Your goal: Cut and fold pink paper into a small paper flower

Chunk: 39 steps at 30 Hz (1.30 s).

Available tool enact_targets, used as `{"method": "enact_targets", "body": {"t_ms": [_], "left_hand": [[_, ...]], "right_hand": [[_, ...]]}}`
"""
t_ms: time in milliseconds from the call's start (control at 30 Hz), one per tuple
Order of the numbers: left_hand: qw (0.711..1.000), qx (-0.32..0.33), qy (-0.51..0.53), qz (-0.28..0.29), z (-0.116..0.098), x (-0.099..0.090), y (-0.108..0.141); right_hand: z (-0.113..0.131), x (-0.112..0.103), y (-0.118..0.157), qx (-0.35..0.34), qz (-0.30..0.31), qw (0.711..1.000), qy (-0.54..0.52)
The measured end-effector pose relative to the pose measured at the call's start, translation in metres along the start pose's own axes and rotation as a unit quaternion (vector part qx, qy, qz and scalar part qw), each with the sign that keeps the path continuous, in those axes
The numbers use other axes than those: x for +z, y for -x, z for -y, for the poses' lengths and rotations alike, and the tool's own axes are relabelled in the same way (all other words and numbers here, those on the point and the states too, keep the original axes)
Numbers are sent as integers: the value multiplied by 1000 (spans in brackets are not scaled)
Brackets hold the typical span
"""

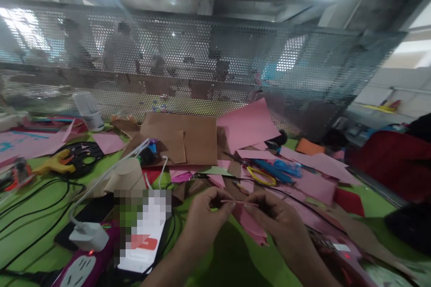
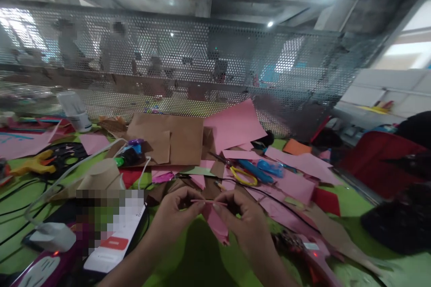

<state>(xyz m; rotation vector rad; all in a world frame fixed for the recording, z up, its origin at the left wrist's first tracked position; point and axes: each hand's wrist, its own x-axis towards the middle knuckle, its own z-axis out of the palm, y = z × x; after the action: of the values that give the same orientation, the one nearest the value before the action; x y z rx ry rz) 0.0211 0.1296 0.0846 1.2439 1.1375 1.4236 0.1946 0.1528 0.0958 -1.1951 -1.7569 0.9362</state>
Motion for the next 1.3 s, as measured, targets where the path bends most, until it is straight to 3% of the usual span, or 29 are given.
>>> {"method": "enact_targets", "body": {"t_ms": [133, 600, 833, 1300], "left_hand": [[1000, -7, 1, 23, 1, -1, 0], [999, 10, -30, 23, -4, -1, 3], [999, -14, -16, 27, -2, -1, 2], [1000, -2, 2, 26, 1, 3, 2]], "right_hand": [[2, 1, 2, 10, 3, 1000, -10], [16, 4, 6, -5, 14, 1000, 1], [12, 4, 4, -4, 6, 1000, -4], [9, 3, 1, -6, 16, 999, 31]]}}
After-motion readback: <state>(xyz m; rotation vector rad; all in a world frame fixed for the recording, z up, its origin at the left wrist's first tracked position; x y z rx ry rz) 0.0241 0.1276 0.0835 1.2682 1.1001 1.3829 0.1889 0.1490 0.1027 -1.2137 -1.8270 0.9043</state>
